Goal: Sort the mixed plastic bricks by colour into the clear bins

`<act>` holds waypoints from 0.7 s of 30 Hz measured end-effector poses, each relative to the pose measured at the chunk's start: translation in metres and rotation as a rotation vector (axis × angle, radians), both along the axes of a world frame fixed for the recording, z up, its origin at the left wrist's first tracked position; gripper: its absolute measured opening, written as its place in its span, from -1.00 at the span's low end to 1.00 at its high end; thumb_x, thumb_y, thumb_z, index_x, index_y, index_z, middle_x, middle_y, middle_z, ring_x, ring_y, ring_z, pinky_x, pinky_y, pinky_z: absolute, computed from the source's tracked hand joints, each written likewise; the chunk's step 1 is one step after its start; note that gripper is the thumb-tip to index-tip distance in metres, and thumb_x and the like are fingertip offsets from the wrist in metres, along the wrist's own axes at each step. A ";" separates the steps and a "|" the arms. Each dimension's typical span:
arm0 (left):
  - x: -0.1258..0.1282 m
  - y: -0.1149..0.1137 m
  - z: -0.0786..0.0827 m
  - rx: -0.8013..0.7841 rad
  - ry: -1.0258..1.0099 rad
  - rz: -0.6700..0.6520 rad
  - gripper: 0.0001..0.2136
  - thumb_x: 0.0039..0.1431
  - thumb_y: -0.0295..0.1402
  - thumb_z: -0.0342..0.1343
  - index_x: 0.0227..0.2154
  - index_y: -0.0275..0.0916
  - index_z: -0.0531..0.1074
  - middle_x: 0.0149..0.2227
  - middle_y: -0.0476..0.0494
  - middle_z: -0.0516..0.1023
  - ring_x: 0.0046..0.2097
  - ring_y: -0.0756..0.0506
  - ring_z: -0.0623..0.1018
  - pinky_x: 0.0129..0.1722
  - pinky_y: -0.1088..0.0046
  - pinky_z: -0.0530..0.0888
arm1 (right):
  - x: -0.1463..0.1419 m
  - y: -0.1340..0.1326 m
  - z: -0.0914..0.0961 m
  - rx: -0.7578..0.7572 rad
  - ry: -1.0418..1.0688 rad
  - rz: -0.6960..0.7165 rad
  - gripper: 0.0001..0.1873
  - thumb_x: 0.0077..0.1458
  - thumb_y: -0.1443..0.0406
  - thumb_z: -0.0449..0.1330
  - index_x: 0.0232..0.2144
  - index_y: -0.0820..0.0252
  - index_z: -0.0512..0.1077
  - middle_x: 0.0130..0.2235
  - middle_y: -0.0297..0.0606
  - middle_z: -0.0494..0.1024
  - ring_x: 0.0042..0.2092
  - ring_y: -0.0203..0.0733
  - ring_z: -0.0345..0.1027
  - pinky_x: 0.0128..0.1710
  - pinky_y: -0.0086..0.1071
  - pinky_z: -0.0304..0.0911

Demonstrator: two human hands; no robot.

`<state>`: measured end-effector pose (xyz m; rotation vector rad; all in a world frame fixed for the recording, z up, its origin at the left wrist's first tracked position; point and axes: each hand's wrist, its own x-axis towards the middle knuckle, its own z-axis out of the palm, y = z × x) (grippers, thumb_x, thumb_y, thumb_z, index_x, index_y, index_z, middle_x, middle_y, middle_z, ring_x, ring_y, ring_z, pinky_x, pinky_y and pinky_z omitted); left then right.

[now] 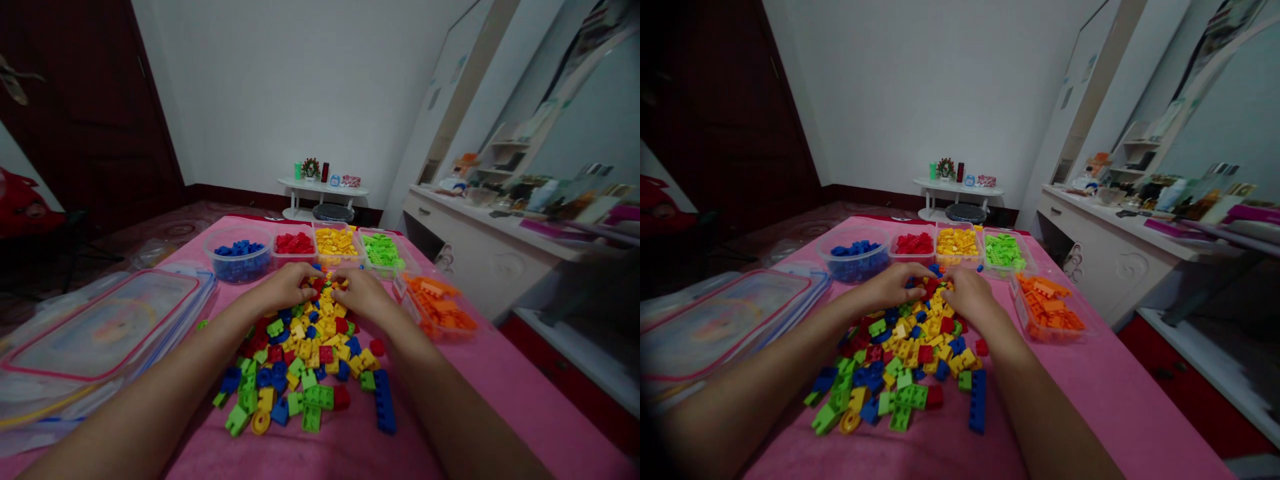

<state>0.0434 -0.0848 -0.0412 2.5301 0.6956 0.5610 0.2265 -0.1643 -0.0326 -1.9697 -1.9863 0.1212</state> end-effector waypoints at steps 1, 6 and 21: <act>0.000 -0.001 -0.002 0.031 0.018 -0.019 -0.64 -0.02 -0.37 0.14 -0.09 -0.22 0.50 -0.14 -0.14 0.56 -0.18 -0.11 0.52 -0.15 0.46 0.37 | -0.003 0.001 -0.006 -0.016 -0.020 -0.009 -0.64 -0.06 0.22 0.20 -0.15 0.13 0.48 -0.15 -0.20 0.55 -0.15 -0.14 0.39 -0.20 -0.36 0.21; 0.002 0.001 -0.011 0.053 0.080 0.006 -0.81 -0.02 -0.35 0.14 -0.32 -0.23 0.56 -0.31 -0.10 0.57 -0.29 -0.06 0.51 -0.29 0.52 0.35 | -0.001 0.005 -0.016 -0.105 -0.069 -0.046 -0.56 -0.06 0.30 0.19 -0.05 0.08 0.43 -0.03 -0.21 0.49 -0.03 -0.14 0.34 -0.11 -0.37 0.18; 0.004 -0.005 -0.012 0.105 -0.007 -0.002 -0.51 -0.02 -0.37 0.15 0.05 -0.18 0.37 0.08 -0.22 0.39 0.07 -0.18 0.39 0.06 0.35 0.29 | -0.014 -0.028 0.045 -0.440 -0.219 0.127 -0.66 -0.37 0.28 0.36 -0.38 0.03 0.53 -0.44 -0.39 0.53 -0.42 -0.28 0.33 -0.51 -0.48 0.00</act>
